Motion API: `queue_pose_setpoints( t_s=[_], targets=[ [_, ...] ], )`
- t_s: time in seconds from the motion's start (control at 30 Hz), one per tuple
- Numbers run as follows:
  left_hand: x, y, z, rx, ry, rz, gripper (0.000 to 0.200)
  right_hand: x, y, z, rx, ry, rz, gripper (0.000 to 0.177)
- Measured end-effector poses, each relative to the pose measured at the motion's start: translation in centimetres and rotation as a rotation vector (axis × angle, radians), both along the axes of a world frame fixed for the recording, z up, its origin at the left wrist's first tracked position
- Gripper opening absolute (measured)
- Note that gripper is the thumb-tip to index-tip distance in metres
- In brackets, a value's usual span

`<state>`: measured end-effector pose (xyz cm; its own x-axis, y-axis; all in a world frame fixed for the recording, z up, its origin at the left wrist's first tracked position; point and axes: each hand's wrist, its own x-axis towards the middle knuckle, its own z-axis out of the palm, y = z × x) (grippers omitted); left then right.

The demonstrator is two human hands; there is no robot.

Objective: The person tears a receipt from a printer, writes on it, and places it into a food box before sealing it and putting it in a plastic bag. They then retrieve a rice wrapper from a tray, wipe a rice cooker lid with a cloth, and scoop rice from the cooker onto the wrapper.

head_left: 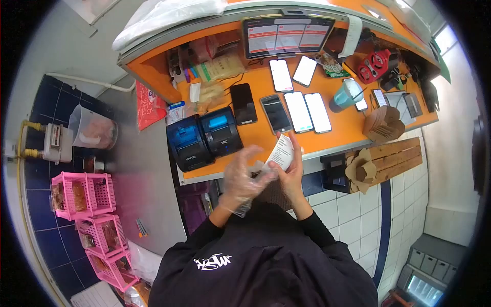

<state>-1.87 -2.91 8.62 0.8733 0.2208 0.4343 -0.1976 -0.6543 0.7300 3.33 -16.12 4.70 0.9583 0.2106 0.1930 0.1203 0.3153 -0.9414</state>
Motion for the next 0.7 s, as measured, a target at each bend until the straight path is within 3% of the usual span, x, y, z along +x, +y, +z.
queue_pose_setpoints(
  t_s=[0.1,0.13,0.23,0.33,0.43,0.5,0.57,0.63,0.7],
  targets=[
    [-0.3,-2.0,-1.8,-0.296,0.365,-0.27,0.037,0.3,-2.8,1.3,0.14,0.22,-0.077,0.081],
    [-0.3,-1.6,-2.2,-0.144,0.394,-0.401,0.034,1.1,-4.3,1.1,0.18,0.203,-0.177,0.081],
    [-0.5,0.0,-3.9,-0.074,0.612,-0.572,0.031,3.2,-10.1,1.2,0.179,0.177,-0.439,0.076],
    [1.8,3.3,-3.4,0.148,0.481,-0.567,0.028,3.6,-15.2,-1.5,0.046,0.126,-0.558,0.074],
    [6.5,6.6,-4.9,0.281,0.534,-0.62,0.031,1.6,-17.4,-3.7,-0.097,0.237,-0.503,0.074],
    [11.0,6.9,-3.7,0.746,0.776,-0.599,0.028,0.0,-17.6,-6.5,-0.035,0.422,-0.413,0.065],
    [14.1,5.5,-2.7,0.983,0.679,-0.512,0.023,-1.3,-16.4,-8.8,-0.149,0.569,-0.371,0.051],
    [14.3,2.8,-2.5,1.217,0.325,-0.315,0.022,-2.4,-14.8,-15.1,-0.071,0.659,-0.378,0.031],
    [14.2,-0.2,-2.0,1.18,0.061,-0.284,0.023,-3.5,-11.6,-18.0,0.014,0.674,-0.539,0.021]
  ],
)
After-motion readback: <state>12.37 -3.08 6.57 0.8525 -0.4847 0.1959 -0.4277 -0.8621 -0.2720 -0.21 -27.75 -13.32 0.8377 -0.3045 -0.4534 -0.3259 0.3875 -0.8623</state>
